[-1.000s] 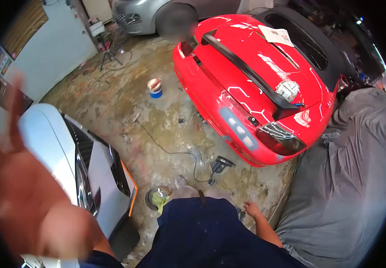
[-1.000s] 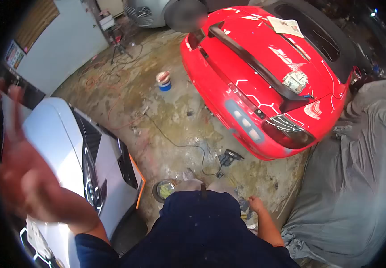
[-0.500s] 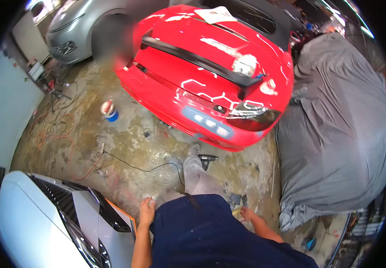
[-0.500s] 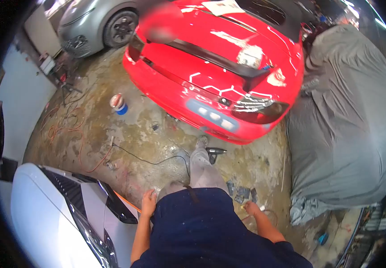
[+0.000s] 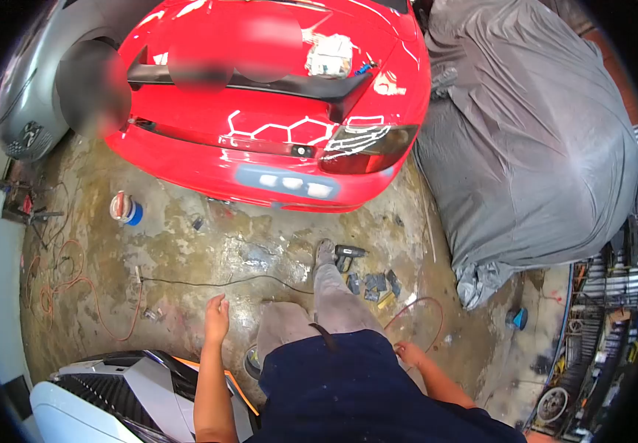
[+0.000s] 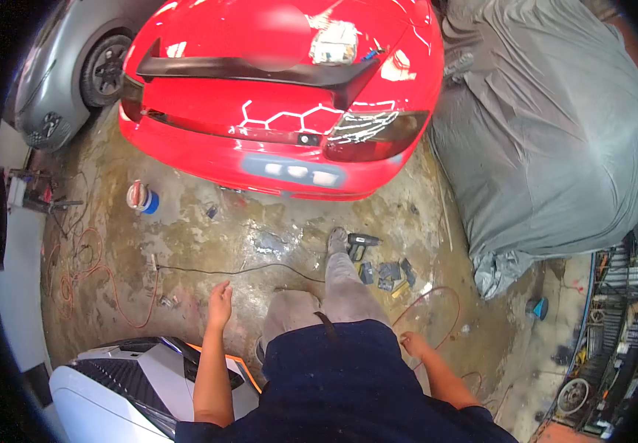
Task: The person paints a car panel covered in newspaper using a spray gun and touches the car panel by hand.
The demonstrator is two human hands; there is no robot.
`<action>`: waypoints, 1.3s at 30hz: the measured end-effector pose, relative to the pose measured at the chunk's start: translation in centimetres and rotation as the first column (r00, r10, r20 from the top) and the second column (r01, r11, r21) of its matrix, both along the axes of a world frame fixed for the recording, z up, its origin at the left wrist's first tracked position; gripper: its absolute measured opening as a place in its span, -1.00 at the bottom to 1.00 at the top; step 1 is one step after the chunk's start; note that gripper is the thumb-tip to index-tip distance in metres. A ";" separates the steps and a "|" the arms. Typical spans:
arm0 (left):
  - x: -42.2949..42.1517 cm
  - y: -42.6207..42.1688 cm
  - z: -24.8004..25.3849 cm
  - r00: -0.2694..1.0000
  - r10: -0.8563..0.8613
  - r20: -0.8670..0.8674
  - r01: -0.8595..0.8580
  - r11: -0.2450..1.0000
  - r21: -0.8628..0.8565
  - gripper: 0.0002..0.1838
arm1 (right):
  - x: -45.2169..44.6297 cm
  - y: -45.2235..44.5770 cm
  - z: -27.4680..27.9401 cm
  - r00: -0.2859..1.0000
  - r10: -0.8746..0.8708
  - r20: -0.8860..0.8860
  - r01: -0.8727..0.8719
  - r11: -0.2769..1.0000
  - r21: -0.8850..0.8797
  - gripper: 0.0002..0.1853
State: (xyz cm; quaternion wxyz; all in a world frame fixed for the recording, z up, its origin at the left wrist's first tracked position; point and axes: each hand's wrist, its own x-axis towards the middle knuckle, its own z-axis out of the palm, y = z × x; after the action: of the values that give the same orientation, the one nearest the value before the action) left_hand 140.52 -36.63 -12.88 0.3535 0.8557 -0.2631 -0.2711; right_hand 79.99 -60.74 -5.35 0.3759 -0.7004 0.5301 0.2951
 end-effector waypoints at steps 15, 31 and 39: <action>-15.6 12.6 -7.4 0.933 0.220 -0.284 -0.200 0.975 0.099 -0.58 | 0.6 -9.9 -1.8 0.994 -0.100 -0.034 0.104 0.980 0.170 -0.64; -19.8 11.0 4.2 0.605 0.774 -0.186 -0.665 0.620 0.416 -0.53 | 31.9 -24.5 -6.8 0.713 0.616 0.334 -0.624 0.775 -0.098 -0.63; -27.7 3.4 3.5 0.553 0.781 -0.289 -0.694 0.624 0.358 -0.47 | 50.2 -26.1 -0.9 0.445 0.751 0.489 -0.766 0.601 -0.226 -0.62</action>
State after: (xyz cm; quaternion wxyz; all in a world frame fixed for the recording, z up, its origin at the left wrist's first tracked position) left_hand 112.86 -33.26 -9.37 0.3932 0.8379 0.2334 -0.2982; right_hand 130.22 -86.88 -6.30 0.3461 -0.9092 0.0286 0.2296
